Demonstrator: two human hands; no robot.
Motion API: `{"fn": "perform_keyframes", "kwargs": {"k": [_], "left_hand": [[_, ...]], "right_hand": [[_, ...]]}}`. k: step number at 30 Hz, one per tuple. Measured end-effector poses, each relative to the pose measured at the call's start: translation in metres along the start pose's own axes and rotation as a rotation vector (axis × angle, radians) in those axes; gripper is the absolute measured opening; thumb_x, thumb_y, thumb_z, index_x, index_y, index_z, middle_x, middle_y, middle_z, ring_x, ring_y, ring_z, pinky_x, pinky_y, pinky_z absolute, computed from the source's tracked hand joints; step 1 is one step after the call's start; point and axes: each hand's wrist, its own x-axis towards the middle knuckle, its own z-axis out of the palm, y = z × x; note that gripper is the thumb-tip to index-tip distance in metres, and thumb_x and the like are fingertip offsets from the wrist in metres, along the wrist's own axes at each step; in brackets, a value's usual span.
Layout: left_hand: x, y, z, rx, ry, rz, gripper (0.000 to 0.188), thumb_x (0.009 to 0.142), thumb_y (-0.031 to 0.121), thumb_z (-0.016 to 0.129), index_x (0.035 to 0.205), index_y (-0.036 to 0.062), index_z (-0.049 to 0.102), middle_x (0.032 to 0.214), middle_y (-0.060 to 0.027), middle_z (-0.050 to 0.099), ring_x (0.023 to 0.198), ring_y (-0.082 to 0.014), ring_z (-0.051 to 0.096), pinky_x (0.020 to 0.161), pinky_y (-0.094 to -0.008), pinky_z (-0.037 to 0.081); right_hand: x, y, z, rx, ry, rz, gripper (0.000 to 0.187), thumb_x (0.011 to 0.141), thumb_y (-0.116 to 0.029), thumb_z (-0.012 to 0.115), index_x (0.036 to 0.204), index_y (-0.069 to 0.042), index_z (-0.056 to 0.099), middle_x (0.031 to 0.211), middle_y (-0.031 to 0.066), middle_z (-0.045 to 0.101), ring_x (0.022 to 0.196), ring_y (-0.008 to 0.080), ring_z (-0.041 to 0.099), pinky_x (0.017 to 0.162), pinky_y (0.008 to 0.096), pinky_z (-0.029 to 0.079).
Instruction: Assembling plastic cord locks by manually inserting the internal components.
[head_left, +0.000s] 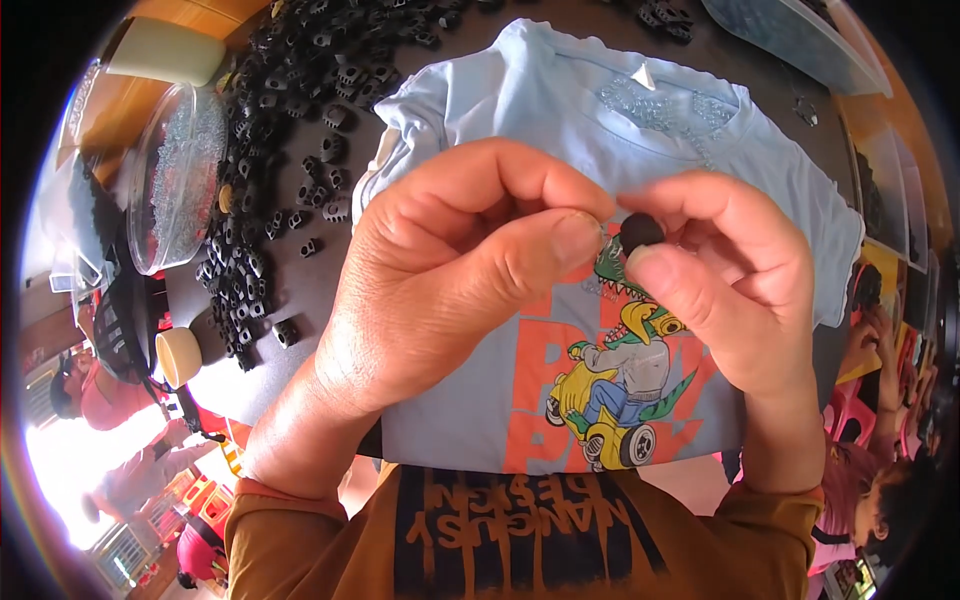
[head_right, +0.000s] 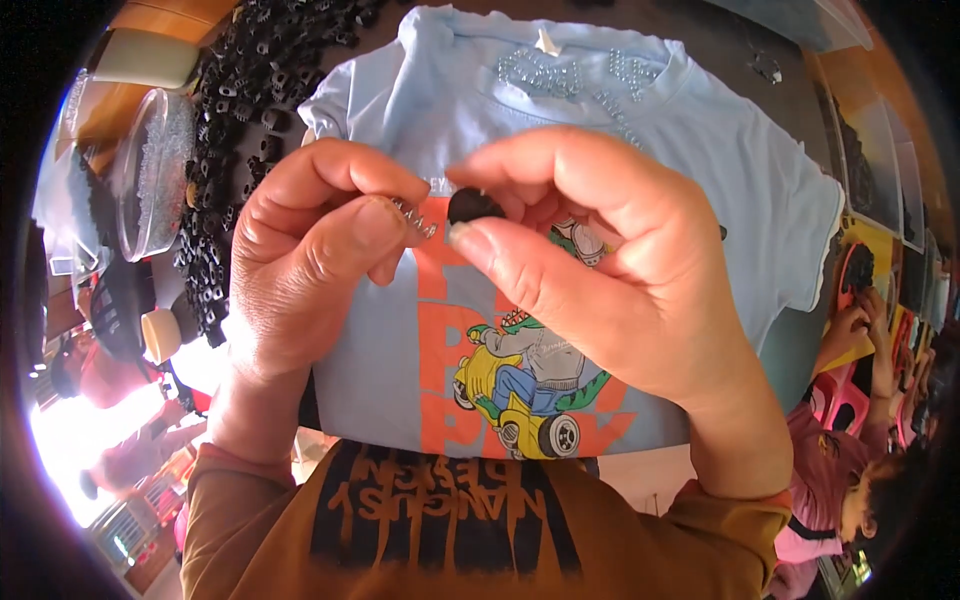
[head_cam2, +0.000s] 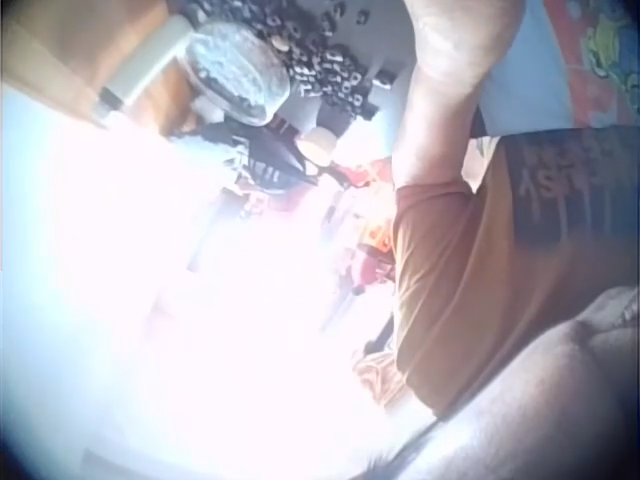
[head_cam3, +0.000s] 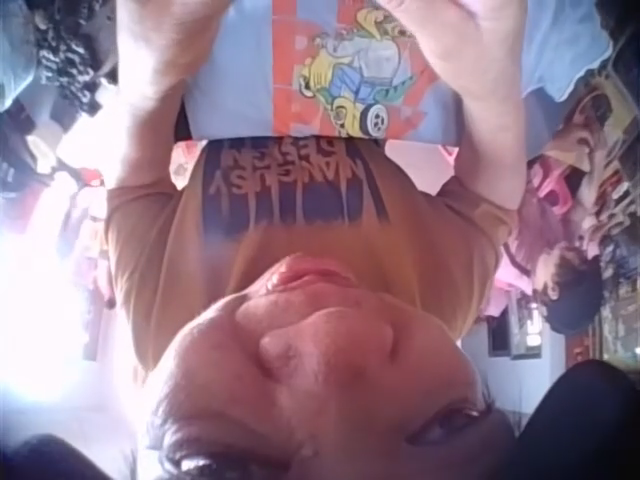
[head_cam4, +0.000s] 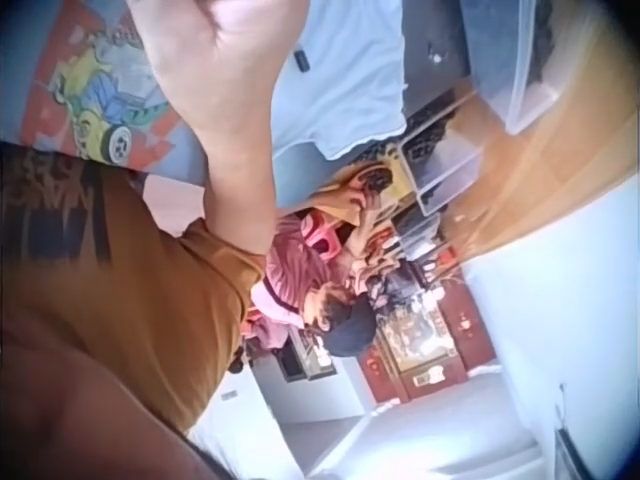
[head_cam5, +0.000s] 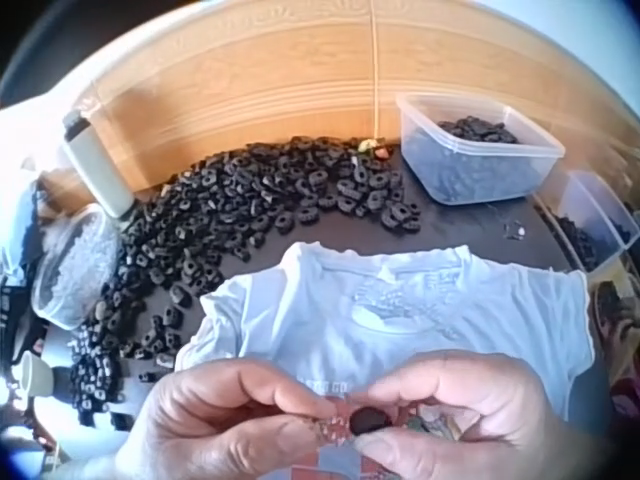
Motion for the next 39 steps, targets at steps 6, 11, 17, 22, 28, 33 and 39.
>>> {"fn": "perform_keyframes", "kwargs": {"k": [6,11,17,22,28,33,39], "left_hand": [[-0.003,0.000,0.003,0.023,0.010,0.045,0.014,0.086,0.009,0.058,0.095,-0.0018,0.059,0.080,-0.0049,0.060,0.064,-0.0065,0.050,0.060,-0.0202,0.041],[-0.003,0.000,0.004,0.063,0.023,0.039,0.015,0.086,0.011,0.059,0.094,-0.0019,0.059,0.078,-0.0049,0.060,0.062,-0.0066,0.050,0.060,-0.0201,0.041],[-0.003,0.001,0.002,0.081,0.044,0.056,0.017,0.086,0.013,0.059,0.094,-0.0019,0.059,0.075,-0.0050,0.060,0.061,-0.0064,0.049,0.059,-0.0200,0.040],[-0.004,0.001,0.003,0.057,0.054,0.069,0.015,0.085,0.011,0.059,0.094,-0.0015,0.059,0.075,-0.0042,0.060,0.062,-0.0062,0.049,0.059,-0.0200,0.040],[-0.002,0.000,0.000,0.188,-0.017,0.082,0.011,0.084,0.004,0.060,0.094,-0.0006,0.060,0.081,-0.0031,0.060,0.068,-0.0061,0.051,0.065,-0.0192,0.042],[-0.004,-0.008,-0.004,0.437,-0.021,0.255,0.014,0.080,-0.006,0.060,0.094,-0.0017,0.060,0.083,-0.0049,0.060,0.074,-0.0093,0.055,0.067,-0.0203,0.042],[0.005,-0.023,-0.002,0.833,-0.026,0.745,0.014,0.067,0.005,0.062,0.080,0.0045,0.055,0.068,-0.0075,0.051,0.062,-0.0278,0.054,0.055,-0.0361,0.045]], "right_hand": [[0.002,0.002,0.001,0.090,0.018,0.029,0.027,0.088,-0.013,0.058,0.110,0.002,0.059,0.082,0.0035,0.059,0.071,0.0106,0.057,0.068,0.0216,0.045],[0.003,-0.002,-0.007,0.017,-0.030,0.110,0.030,0.088,-0.014,0.058,0.112,0.003,0.059,0.085,0.0043,0.060,0.070,0.0105,0.056,0.068,0.0218,0.045],[0.001,-0.002,0.002,0.118,-0.005,0.132,0.035,0.080,-0.001,0.064,0.114,0.005,0.057,0.089,0.0018,0.060,0.077,0.0046,0.054,0.068,0.0180,0.042],[0.003,0.004,-0.004,-0.135,-0.092,-0.038,0.029,0.079,0.000,0.065,0.107,0.005,0.060,0.090,0.0056,0.061,0.080,0.0090,0.055,0.070,0.0217,0.043],[0.003,0.003,-0.004,-0.391,-0.109,-0.186,0.022,0.074,0.003,0.068,0.095,0.006,0.061,0.087,0.0100,0.061,0.079,0.0154,0.057,0.070,0.0260,0.044],[0.004,0.004,-0.002,-0.375,-0.139,-0.218,0.022,0.072,0.005,0.067,0.093,0.007,0.061,0.086,0.0104,0.060,0.077,0.0163,0.057,0.069,0.0258,0.043],[0.001,0.004,-0.004,-0.539,-0.080,-0.270,0.024,0.069,0.012,0.063,0.092,0.006,0.062,0.079,0.0106,0.060,0.066,0.0167,0.058,0.058,0.0257,0.045]]}}
